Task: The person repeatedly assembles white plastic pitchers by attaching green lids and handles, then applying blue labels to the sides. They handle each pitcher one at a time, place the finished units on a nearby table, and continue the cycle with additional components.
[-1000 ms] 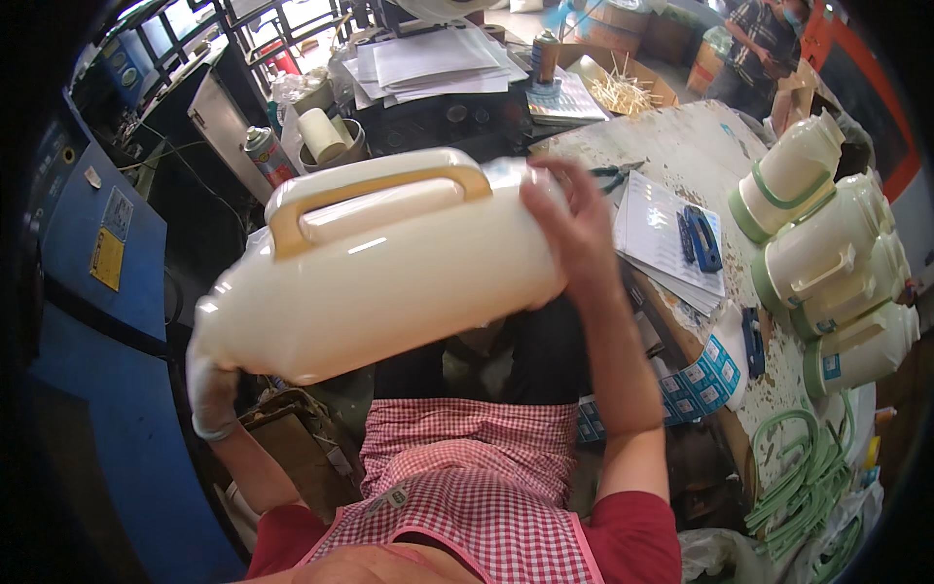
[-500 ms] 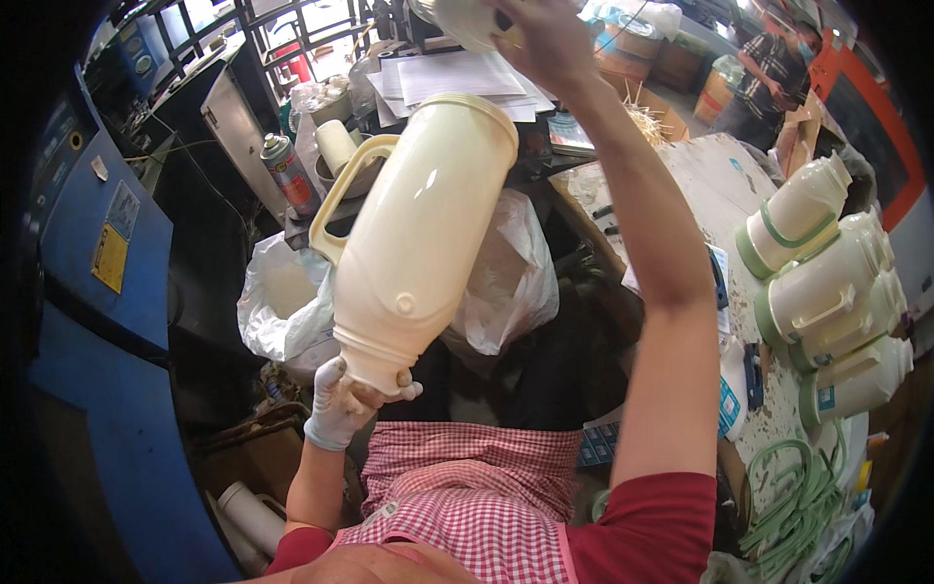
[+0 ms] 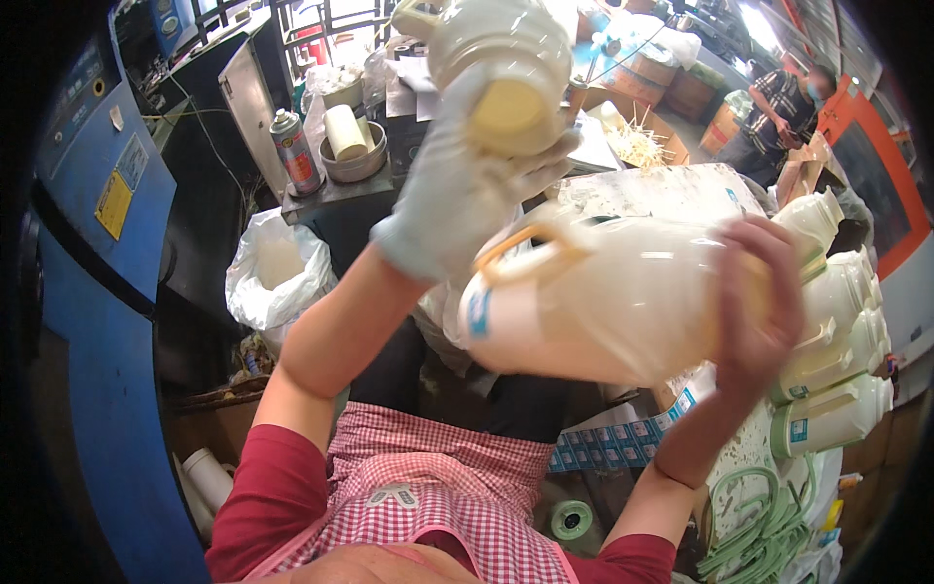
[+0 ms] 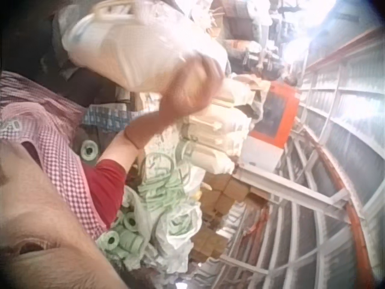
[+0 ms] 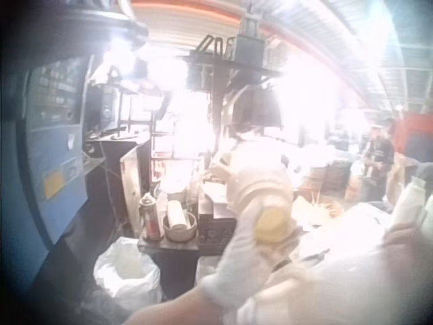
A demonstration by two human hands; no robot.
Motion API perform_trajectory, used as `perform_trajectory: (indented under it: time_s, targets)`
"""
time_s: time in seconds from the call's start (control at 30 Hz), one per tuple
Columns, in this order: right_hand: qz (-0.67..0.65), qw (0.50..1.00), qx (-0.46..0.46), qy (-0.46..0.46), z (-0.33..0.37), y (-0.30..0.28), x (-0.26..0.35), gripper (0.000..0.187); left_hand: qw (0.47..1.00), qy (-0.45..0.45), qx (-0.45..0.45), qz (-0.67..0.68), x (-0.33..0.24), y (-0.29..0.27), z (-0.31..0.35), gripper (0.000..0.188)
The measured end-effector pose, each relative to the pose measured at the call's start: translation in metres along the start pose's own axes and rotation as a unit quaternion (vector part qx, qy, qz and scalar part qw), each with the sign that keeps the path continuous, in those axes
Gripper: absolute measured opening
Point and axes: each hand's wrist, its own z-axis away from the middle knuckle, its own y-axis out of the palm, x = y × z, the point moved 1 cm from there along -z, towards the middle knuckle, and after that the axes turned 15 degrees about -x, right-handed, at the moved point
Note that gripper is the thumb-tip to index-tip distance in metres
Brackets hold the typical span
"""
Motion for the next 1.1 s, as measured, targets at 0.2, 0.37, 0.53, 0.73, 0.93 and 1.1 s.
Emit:
perform_trajectory:
  time_s: [0.2,0.37,0.53,0.73,0.93,1.1]
  targets:
    - [-0.121,0.962,0.219,0.113,0.038,0.102,-0.029,0.016,0.996,-0.019,-0.069,0.056,0.017,0.034,-0.160,0.033]
    - [-0.082,0.939,0.276,0.186,0.067,0.190,-0.079,0.045,0.994,0.068,-0.081,0.028,-0.001,-0.002,-0.255,0.048]
    - [0.121,0.902,0.374,0.178,0.103,0.291,-0.154,0.081,0.996,-0.009,-0.089,-0.005,-0.005,-0.013,-0.265,0.061]
    - [0.137,0.876,0.415,0.206,0.108,0.369,-0.192,0.099,0.998,0.005,-0.043,-0.037,-0.005,-0.017,-0.253,0.057]
    - [0.161,0.854,0.454,0.197,0.092,0.358,-0.170,0.069,0.998,-0.047,-0.051,-0.003,-0.008,-0.015,-0.264,0.060]
    - [-0.011,0.942,0.300,0.150,0.077,0.195,-0.085,0.026,0.972,0.059,0.041,-0.225,-0.022,-0.050,-0.188,0.057]
